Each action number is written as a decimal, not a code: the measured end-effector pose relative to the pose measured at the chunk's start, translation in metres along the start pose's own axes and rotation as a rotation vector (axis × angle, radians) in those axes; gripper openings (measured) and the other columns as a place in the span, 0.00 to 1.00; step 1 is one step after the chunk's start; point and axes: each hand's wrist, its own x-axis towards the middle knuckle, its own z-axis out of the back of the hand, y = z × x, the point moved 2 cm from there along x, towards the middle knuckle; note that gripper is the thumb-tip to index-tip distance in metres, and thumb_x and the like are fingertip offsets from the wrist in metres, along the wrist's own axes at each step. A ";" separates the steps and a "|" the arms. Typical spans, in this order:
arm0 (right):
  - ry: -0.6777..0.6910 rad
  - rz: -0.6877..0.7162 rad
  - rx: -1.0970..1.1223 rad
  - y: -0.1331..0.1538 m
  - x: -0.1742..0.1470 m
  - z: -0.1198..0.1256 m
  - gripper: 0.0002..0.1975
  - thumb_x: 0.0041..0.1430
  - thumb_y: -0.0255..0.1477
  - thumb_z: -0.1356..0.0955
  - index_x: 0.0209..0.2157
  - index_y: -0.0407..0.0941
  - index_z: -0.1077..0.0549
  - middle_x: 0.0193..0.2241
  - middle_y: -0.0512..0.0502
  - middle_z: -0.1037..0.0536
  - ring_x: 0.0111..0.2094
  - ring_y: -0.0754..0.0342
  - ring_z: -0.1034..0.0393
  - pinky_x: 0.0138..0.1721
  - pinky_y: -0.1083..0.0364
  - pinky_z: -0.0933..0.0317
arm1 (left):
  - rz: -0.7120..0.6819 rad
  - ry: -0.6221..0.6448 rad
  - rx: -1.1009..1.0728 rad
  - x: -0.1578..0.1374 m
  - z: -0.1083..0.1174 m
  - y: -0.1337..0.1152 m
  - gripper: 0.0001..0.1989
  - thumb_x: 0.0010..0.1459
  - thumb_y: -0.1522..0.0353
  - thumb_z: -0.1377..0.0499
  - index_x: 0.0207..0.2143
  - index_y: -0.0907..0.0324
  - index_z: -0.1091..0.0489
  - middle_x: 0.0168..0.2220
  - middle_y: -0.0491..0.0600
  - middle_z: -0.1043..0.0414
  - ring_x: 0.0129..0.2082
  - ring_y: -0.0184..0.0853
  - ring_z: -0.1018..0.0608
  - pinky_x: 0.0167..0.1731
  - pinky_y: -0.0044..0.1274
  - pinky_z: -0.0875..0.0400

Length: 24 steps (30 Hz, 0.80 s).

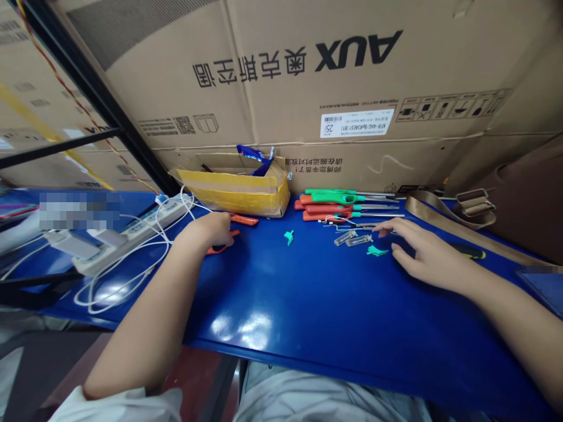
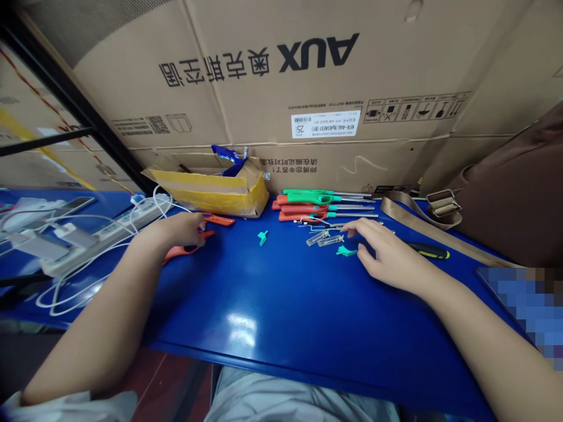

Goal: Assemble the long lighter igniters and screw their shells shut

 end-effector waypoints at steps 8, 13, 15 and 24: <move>-0.021 0.068 -0.009 0.000 -0.001 -0.003 0.17 0.62 0.28 0.37 0.53 0.47 0.30 0.47 0.40 0.22 0.48 0.41 0.25 0.51 0.40 0.31 | -0.085 0.286 -0.024 -0.014 0.011 -0.017 0.13 0.57 0.65 0.33 0.43 0.62 0.24 0.41 0.51 0.22 0.41 0.43 0.20 0.40 0.31 0.25; -0.016 0.089 0.001 0.002 0.000 -0.002 0.15 0.63 0.28 0.37 0.51 0.47 0.30 0.44 0.41 0.22 0.47 0.42 0.25 0.50 0.41 0.30 | -0.346 0.227 -0.265 -0.020 0.003 -0.048 0.11 0.50 0.63 0.32 0.35 0.59 0.24 0.31 0.45 0.21 0.32 0.37 0.21 0.29 0.23 0.34; -0.008 0.103 -0.003 0.002 -0.001 -0.002 0.15 0.64 0.28 0.37 0.51 0.47 0.30 0.44 0.41 0.22 0.46 0.42 0.25 0.49 0.41 0.30 | -0.412 0.220 -0.384 -0.021 0.000 -0.061 0.18 0.52 0.58 0.33 0.42 0.58 0.24 0.34 0.46 0.20 0.33 0.36 0.20 0.31 0.22 0.32; -0.012 0.186 0.050 0.023 0.000 -0.010 0.12 0.67 0.27 0.37 0.50 0.49 0.29 0.46 0.42 0.23 0.49 0.45 0.27 0.51 0.43 0.32 | -0.330 -0.006 -0.563 -0.020 0.012 -0.061 0.25 0.60 0.50 0.42 0.48 0.60 0.25 0.44 0.52 0.19 0.43 0.38 0.19 0.44 0.26 0.27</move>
